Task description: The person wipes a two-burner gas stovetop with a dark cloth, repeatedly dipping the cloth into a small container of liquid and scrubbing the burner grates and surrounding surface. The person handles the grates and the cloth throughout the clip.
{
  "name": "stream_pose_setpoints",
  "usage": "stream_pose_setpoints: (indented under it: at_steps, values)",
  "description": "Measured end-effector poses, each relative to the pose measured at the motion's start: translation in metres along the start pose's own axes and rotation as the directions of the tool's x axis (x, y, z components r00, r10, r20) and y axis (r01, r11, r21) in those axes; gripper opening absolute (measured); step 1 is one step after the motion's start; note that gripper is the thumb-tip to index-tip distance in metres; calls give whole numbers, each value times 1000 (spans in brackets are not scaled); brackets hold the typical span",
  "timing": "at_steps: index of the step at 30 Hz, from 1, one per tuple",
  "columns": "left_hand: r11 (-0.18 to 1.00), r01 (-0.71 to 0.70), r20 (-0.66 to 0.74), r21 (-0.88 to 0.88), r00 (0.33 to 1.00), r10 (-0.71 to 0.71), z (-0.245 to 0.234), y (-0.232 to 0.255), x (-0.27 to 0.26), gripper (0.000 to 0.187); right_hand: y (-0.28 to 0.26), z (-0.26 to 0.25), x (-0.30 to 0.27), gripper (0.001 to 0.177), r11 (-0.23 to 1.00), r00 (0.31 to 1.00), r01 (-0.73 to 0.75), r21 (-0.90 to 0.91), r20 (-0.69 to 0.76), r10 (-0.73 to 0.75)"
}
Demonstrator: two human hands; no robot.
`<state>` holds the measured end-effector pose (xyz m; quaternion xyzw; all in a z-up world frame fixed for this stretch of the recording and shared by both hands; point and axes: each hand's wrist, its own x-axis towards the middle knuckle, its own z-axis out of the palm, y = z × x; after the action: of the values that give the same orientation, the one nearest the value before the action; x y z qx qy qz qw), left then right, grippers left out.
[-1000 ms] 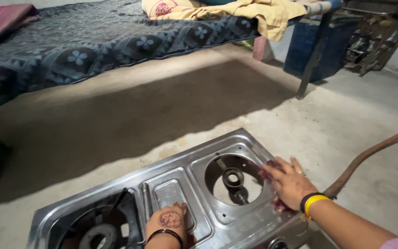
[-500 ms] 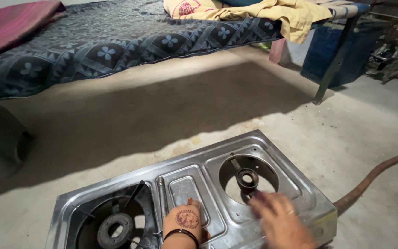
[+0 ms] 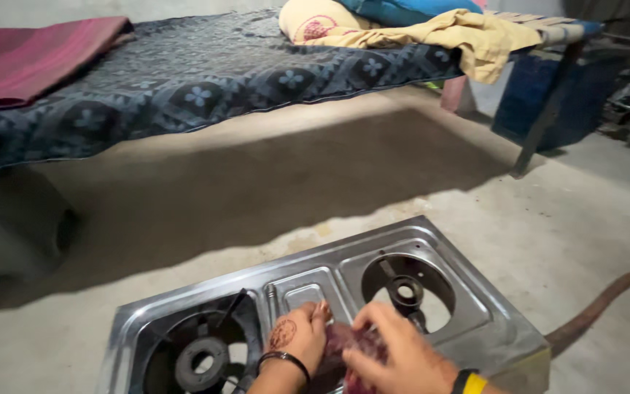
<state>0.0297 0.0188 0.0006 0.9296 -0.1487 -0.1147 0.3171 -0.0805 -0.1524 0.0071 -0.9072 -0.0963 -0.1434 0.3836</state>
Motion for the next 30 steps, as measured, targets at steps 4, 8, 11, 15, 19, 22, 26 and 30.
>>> stream_pose_setpoints:
  at_steps: [4,8,11,15,19,22,26,30]
  values:
    - [815,197,231,-544,970,-80,12,-6,13,53,-28,-19,15,32,991,983,66,-119,-162,-85]
    - [751,82,249,-655,962,112,35,-27,25,45,-17,-8,24,25,967,966,-202,157,-131,224]
    - [682,191,301,-706,953,45,44,-46,24,34,1,9,19,31,970,969,-240,39,-47,242]
    - [766,39,199,-641,973,118,40,-57,18,24,18,36,2,47,936,974,-51,-349,190,124]
    - [908,32,311,-418,944,110,34,-60,-1,26,23,48,-13,51,863,951,-119,-491,192,241]
    - [915,96,415,-392,906,83,27,-57,-13,32,20,41,-9,36,897,942,-195,-397,178,284]
    - [953,-17,390,-302,910,140,15,-44,-16,39,5,25,9,26,935,940,-336,-111,24,340]
    - [975,3,294,-224,954,65,6,-32,-12,39,-10,7,45,26,915,940,-284,288,-106,325]
